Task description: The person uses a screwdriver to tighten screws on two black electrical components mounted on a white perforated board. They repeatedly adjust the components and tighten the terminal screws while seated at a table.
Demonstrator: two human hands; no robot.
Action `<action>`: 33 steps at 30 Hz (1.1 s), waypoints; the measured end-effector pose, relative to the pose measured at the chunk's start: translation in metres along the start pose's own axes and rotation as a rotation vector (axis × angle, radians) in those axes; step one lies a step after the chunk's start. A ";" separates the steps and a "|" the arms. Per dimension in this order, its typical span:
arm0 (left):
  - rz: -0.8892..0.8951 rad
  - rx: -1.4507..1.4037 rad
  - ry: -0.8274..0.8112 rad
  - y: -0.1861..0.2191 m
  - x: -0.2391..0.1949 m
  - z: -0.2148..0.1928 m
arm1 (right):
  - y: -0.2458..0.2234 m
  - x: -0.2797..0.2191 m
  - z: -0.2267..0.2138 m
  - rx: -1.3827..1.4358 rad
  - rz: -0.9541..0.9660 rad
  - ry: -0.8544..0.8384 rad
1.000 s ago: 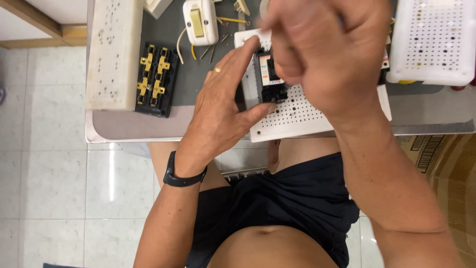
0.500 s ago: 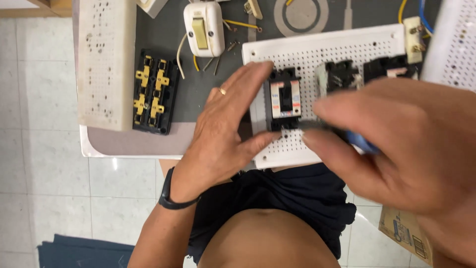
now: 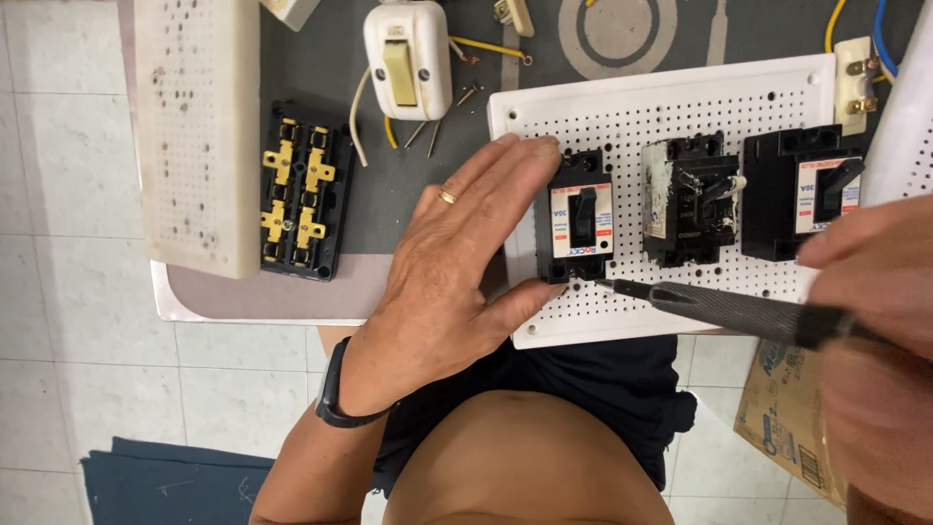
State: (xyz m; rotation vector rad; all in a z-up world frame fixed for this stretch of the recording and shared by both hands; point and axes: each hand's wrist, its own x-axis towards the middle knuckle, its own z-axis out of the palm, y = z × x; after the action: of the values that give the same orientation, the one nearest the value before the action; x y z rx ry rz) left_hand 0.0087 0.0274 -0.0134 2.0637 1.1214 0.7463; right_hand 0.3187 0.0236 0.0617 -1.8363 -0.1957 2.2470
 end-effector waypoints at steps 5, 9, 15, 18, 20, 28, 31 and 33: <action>-0.004 -0.020 -0.010 0.001 -0.001 -0.001 | 0.014 -0.013 0.045 -1.275 -1.503 0.257; 0.006 -0.014 -0.009 0.001 -0.001 -0.003 | -0.001 -0.008 0.047 -1.453 -1.620 0.205; 0.027 -0.015 0.001 -0.001 -0.002 -0.001 | 0.010 -0.009 0.037 -1.330 -1.547 0.266; 0.015 -0.004 -0.014 0.000 0.001 -0.001 | 0.012 -0.007 0.025 -1.313 -1.559 0.241; 0.002 -0.015 0.002 0.001 0.001 0.000 | 0.014 -0.005 0.018 -1.298 -1.581 0.209; -0.011 0.010 -0.006 0.001 0.003 0.000 | -0.012 -0.012 0.055 -1.625 -1.597 0.143; -0.003 0.013 -0.002 0.003 0.003 -0.001 | -0.009 -0.018 0.071 -1.671 -1.601 0.245; 0.007 0.010 -0.002 0.005 0.003 -0.002 | -0.005 -0.019 0.075 -1.662 -1.587 0.302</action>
State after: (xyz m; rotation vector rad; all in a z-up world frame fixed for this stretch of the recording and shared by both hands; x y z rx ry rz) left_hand 0.0113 0.0285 -0.0080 2.0775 1.1197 0.7435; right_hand 0.2491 0.0262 0.0967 -1.0996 -2.6550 0.3366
